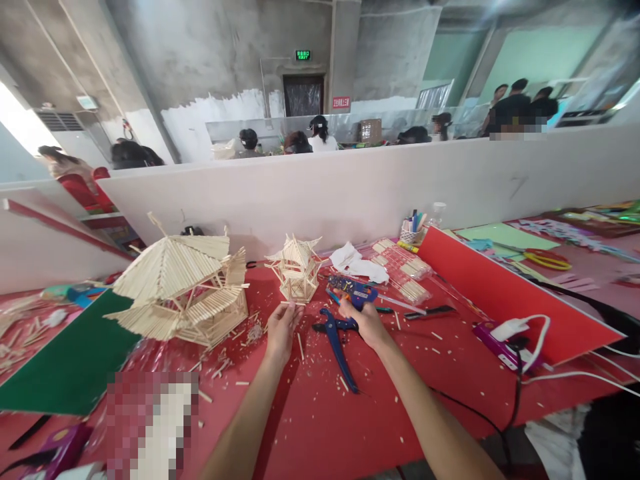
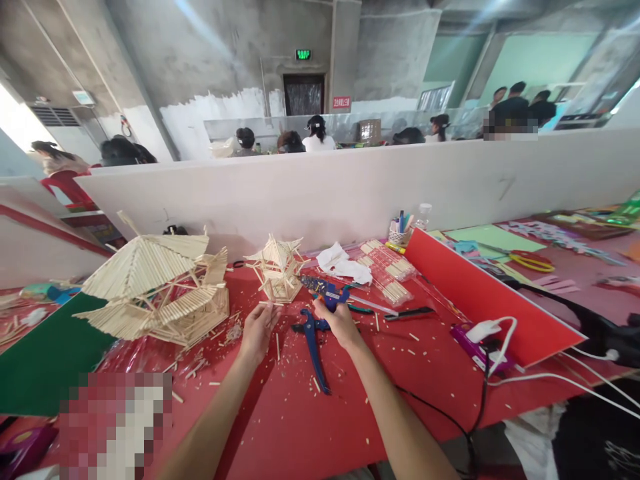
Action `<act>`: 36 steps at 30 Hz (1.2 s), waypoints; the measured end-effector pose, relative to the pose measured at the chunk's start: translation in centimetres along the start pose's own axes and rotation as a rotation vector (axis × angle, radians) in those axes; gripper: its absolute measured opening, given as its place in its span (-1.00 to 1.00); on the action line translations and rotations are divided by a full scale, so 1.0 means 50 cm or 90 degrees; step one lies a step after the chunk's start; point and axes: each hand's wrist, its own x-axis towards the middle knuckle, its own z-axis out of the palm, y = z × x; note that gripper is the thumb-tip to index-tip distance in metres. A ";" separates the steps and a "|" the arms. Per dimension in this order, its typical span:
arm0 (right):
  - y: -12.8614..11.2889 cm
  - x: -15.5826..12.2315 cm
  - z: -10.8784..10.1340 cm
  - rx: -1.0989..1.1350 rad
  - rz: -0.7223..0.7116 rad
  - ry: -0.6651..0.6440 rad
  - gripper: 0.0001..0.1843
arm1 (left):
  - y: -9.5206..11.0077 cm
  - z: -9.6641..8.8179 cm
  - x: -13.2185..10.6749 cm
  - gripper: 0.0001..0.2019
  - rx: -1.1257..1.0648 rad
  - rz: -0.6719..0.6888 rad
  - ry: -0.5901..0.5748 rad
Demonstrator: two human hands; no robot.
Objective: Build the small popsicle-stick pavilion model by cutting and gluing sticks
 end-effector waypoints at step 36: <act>0.050 0.019 0.139 -0.378 -0.213 0.039 -0.60 | 0.030 -0.030 -0.001 -0.63 0.003 -0.021 0.059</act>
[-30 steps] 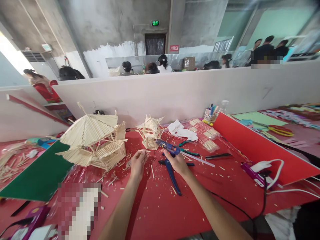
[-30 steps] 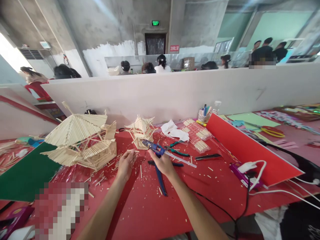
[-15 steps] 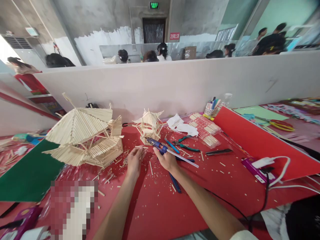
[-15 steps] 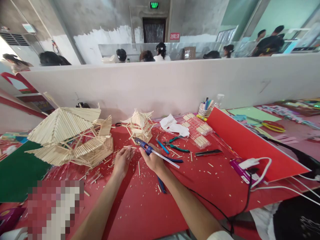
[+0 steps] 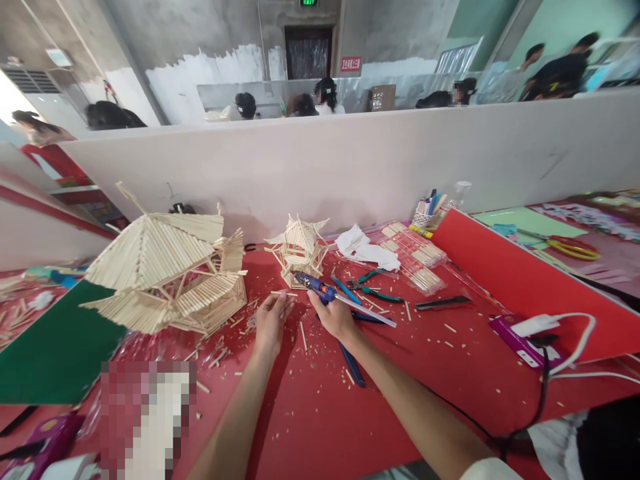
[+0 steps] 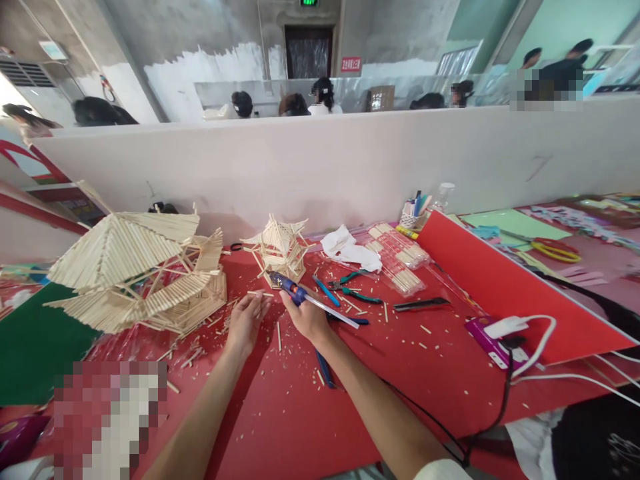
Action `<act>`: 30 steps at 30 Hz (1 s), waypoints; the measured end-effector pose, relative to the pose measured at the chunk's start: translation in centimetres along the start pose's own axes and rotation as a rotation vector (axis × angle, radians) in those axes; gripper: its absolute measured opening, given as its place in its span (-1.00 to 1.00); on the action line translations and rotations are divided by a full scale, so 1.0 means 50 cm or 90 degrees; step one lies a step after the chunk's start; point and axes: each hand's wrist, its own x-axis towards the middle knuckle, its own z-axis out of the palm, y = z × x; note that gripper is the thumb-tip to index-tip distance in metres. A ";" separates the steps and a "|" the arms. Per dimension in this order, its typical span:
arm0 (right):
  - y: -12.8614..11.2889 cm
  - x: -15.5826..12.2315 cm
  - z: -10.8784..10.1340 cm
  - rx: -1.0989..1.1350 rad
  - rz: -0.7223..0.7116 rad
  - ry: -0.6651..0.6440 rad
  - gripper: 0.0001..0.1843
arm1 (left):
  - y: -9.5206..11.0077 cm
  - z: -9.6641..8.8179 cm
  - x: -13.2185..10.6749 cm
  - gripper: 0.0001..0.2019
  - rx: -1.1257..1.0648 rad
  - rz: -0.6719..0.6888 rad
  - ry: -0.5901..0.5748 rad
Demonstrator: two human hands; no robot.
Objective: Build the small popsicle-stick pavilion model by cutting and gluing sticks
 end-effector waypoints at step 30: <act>-0.019 0.007 -0.018 0.108 0.103 -0.070 -0.74 | 0.018 0.012 -0.007 -0.66 0.022 -0.046 0.039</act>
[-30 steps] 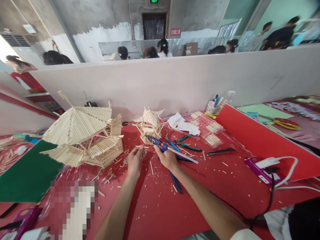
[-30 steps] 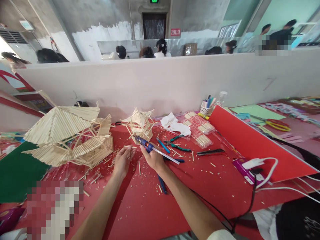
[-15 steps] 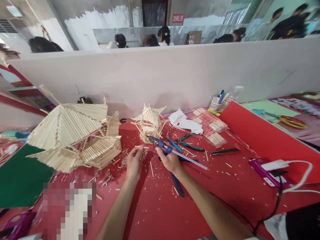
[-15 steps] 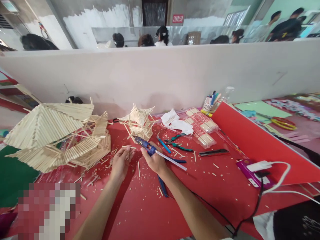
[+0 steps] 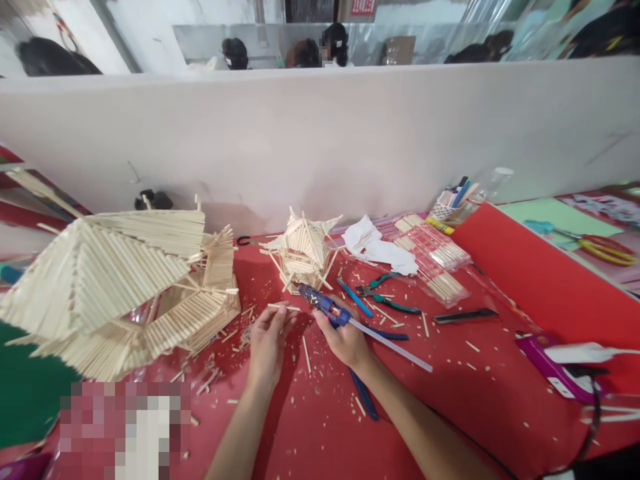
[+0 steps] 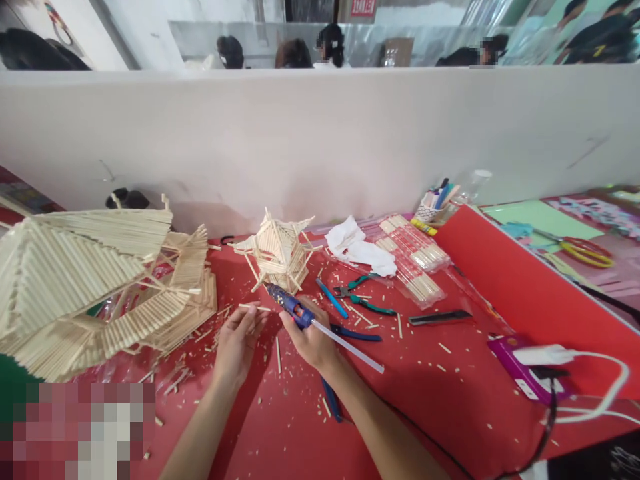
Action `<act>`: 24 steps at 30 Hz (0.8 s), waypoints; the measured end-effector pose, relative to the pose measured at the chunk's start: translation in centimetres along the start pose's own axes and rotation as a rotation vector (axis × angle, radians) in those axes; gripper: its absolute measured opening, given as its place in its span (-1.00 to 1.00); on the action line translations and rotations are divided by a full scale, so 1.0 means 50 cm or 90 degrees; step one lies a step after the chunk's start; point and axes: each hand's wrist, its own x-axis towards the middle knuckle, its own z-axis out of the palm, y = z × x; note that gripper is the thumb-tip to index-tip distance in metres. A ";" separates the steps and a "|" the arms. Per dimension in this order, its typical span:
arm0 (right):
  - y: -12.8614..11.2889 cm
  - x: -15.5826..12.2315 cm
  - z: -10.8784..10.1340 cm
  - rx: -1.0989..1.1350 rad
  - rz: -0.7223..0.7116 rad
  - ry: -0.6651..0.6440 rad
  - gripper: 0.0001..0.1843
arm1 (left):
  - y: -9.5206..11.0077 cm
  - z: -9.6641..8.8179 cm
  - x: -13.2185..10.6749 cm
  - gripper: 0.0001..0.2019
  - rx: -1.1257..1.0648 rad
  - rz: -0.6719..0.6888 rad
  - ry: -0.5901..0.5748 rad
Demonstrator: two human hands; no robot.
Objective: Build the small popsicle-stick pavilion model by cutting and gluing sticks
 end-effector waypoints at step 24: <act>-0.020 0.007 -0.013 -0.023 -0.027 -0.059 -0.79 | 0.011 -0.006 0.002 -0.60 0.121 -0.095 0.087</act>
